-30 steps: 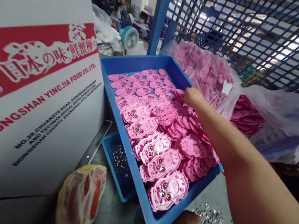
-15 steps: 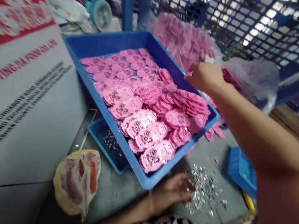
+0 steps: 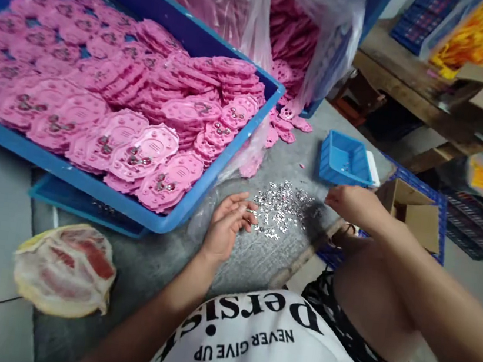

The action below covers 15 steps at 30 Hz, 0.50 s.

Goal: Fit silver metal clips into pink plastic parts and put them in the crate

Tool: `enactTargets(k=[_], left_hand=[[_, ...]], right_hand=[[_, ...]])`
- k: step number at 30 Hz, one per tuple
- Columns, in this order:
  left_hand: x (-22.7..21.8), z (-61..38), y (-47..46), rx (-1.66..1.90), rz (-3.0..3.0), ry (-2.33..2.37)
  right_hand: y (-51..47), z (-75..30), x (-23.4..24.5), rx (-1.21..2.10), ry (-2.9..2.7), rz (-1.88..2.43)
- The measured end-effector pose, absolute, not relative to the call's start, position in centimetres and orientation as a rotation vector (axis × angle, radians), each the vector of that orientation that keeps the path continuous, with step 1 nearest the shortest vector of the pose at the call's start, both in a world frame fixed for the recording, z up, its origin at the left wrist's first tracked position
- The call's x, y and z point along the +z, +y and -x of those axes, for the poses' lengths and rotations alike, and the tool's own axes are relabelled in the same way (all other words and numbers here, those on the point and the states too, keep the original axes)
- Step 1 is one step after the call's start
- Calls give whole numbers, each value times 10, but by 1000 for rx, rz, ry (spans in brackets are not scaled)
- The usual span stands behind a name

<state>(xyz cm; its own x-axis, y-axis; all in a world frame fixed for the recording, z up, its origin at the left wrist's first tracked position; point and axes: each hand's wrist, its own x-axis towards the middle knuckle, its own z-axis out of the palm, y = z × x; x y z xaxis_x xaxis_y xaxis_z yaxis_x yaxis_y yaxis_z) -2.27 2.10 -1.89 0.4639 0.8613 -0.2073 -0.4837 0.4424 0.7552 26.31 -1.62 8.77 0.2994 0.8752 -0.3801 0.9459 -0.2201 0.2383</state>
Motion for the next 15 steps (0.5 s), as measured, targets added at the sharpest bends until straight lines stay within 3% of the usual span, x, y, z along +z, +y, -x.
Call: enactTargets(k=[15], left_hand=[[-10,22,15,885,-638,686]], right_hand=[[11,-248,22,-227,2196,-2088]])
